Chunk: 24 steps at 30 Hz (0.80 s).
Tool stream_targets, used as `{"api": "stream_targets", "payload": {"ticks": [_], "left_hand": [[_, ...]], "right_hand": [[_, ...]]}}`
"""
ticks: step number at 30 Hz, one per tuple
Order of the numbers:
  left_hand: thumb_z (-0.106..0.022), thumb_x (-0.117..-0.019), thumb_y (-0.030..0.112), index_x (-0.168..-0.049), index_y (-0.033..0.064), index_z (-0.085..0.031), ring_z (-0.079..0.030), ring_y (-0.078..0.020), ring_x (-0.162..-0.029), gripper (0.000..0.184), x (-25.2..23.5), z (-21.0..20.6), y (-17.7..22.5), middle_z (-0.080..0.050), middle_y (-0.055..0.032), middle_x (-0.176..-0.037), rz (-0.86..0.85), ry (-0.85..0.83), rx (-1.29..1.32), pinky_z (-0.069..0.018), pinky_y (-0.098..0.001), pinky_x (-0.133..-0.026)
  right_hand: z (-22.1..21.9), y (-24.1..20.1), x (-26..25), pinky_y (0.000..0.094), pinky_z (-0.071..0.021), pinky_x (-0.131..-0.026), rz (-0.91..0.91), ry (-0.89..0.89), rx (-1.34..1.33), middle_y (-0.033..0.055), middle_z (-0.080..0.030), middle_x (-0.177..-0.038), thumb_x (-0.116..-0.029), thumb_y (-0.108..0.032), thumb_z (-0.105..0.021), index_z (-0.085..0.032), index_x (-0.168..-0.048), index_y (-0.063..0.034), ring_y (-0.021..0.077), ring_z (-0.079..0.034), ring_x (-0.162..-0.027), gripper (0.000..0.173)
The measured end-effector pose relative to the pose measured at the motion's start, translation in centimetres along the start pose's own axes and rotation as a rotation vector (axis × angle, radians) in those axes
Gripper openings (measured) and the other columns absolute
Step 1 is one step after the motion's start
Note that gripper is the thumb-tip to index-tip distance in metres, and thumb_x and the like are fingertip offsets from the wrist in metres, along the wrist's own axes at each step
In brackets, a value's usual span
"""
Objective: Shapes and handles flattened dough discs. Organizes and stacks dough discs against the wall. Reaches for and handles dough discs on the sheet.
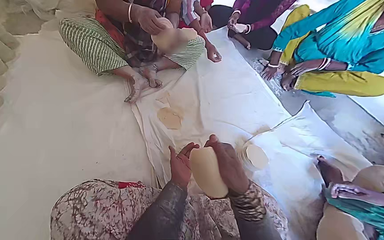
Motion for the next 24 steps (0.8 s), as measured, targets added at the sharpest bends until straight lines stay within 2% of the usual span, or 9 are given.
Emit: {"api": "stream_targets", "payload": {"ticks": [2, 4, 6, 7, 11, 15, 17, 21, 24], "left_hand": [[0.013, -0.0962, 0.068, -0.14, -0.0057, -0.049, -0.064, -0.0235, -0.118, 0.106, -1.5, 1.0, -0.6, -0.065, -0.0176, -0.131, 0.013, -0.074, 0.012, -0.0513, -0.0407, -0.1], [0.005, -0.0976, 0.071, -0.14, -0.001, -0.049, -0.062, -0.0238, -0.113, 0.1, -0.8, 0.1, -0.8, -0.063, -0.0159, -0.127, 0.115, 0.012, 0.066, -0.0504, -0.043, -0.095], [-0.007, -0.0964, 0.078, -0.135, -0.0002, -0.053, -0.067, -0.0278, -0.108, 0.098, -0.2, 0.2, -1.8, -0.067, -0.0185, -0.12, 0.198, 0.078, 0.096, -0.0557, -0.0479, -0.091], [-0.006, -0.0957, 0.078, -0.137, -0.0012, -0.052, -0.066, -0.029, -0.11, 0.101, -0.5, 0.4, -2.1, -0.066, -0.0198, -0.122, 0.213, 0.035, 0.058, -0.0552, -0.0484, -0.092], [-0.006, -0.1013, 0.07, -0.137, -0.0018, -0.053, -0.066, -0.0268, -0.11, 0.092, -0.3, 0.4, -2.8, -0.067, -0.0186, -0.121, 0.209, -0.049, -0.099, -0.0547, -0.0452, -0.093], [-0.022, -0.1105, 0.05, -0.124, -0.0055, -0.058, -0.063, -0.0253, -0.1, 0.068, -0.4, 1.2, -3.1, -0.065, -0.0198, -0.111, 0.02, 0.188, -0.246, -0.0525, -0.0452, -0.091], [-0.02, -0.1104, 0.051, -0.118, -0.0068, -0.06, -0.062, -0.0279, -0.097, 0.07, -0.8, 2.8, -3.9, -0.064, -0.0221, -0.107, -0.006, 0.317, -0.3, -0.0508, -0.0475, -0.088], [-0.015, -0.1097, 0.053, -0.118, -0.0065, -0.058, -0.061, -0.021, -0.089, 0.074, -1.4, 3.7, -3.6, -0.063, -0.0165, -0.1, -0.077, 0.297, -0.164, -0.0524, -0.0413, -0.083], [-0.019, -0.1108, 0.049, -0.088, 0.0043, -0.057, -0.057, -0.0119, -0.061, 0.063, -2.5, 3.4, -3.6, -0.056, -0.0025, -0.069, -0.127, 0.322, -0.143, -0.0515, -0.0296, -0.062]], "right_hand": [[-0.3, -0.4, -0.7, 0.0156, -0.0539, -0.061, 0.067, -0.097, -0.2, -0.0099, -0.064, -0.066, -0.1107, -0.035, -0.034, -0.068, -0.074, -0.016, -0.0024, -0.062, -0.063, 0.054], [-0.3, 2.2, -1.9, 0.028, -0.0509, -0.06, -0.154, 0.013, 0.366, 0.0052, -0.063, -0.065, -0.1087, -0.029, -0.046, -0.065, -0.072, -0.0045, 0.0112, -0.063, -0.063, 0.049], [0.0, 4.7, -2.9, 0.0525, -0.05, -0.093, -0.539, -0.107, 0.92, 0.0229, -0.071, -0.106, -0.1109, -0.047, -0.034, -0.071, -0.105, 0.0028, 0.0339, -0.068, -0.108, 0.062], [0.4, 5.7, -3.3, 0.0571, -0.0469, -0.096, -0.594, -0.096, 0.98, 0.0246, -0.07, -0.112, -0.1114, -0.048, -0.028, -0.07, -0.108, 0.0031, 0.0385, -0.065, -0.115, 0.066], [2.1, 6.5, -0.9, 0.0579, -0.0471, -0.083, -0.425, 0.01, 0.851, 0.0232, -0.067, -0.09, -0.1116, -0.044, -0.031, -0.067, -0.092, 0.004, 0.0404, -0.067, -0.095, 0.063], [1.7, 7.1, 0.2, 0.0592, -0.0498, -0.094, -0.434, -0.266, 0.791, 0.0217, -0.07, -0.111, -0.093, -0.042, -0.071, -0.064, -0.126, -0.0027, 0.0389, -0.067, -0.108, 0.052], [0.2, 7.6, 1.2, 0.0579, -0.0494, -0.096, -0.437, -0.329, 0.818, 0.0219, -0.07, -0.111, -0.0891, -0.035, -0.077, -0.065, -0.124, -0.0013, 0.0389, -0.066, -0.108, 0.05], [-2.0, 10.4, 5.6, 0.054, -0.0576, -0.076, 0.034, 0.16, 0.664, 0.0182, -0.072, -0.093, -0.0791, -0.026, -0.082, -0.07, -0.105, 0.0034, 0.0339, -0.071, -0.084, 0.041], [-2.7, 11.0, 4.8, 0.0578, -0.0547, -0.087, -0.107, 0.08, 0.719, 0.0208, -0.072, -0.107, -0.0842, -0.027, -0.079, -0.068, -0.12, 0.002, 0.0384, -0.07, -0.098, 0.048]]}}
Point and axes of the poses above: each hand's wrist, its own x-axis away from the middle knuckle, its own z-axis out of the back of the hand, y = z × x, the point moved 2 cm from there along -x, towards the middle knuckle
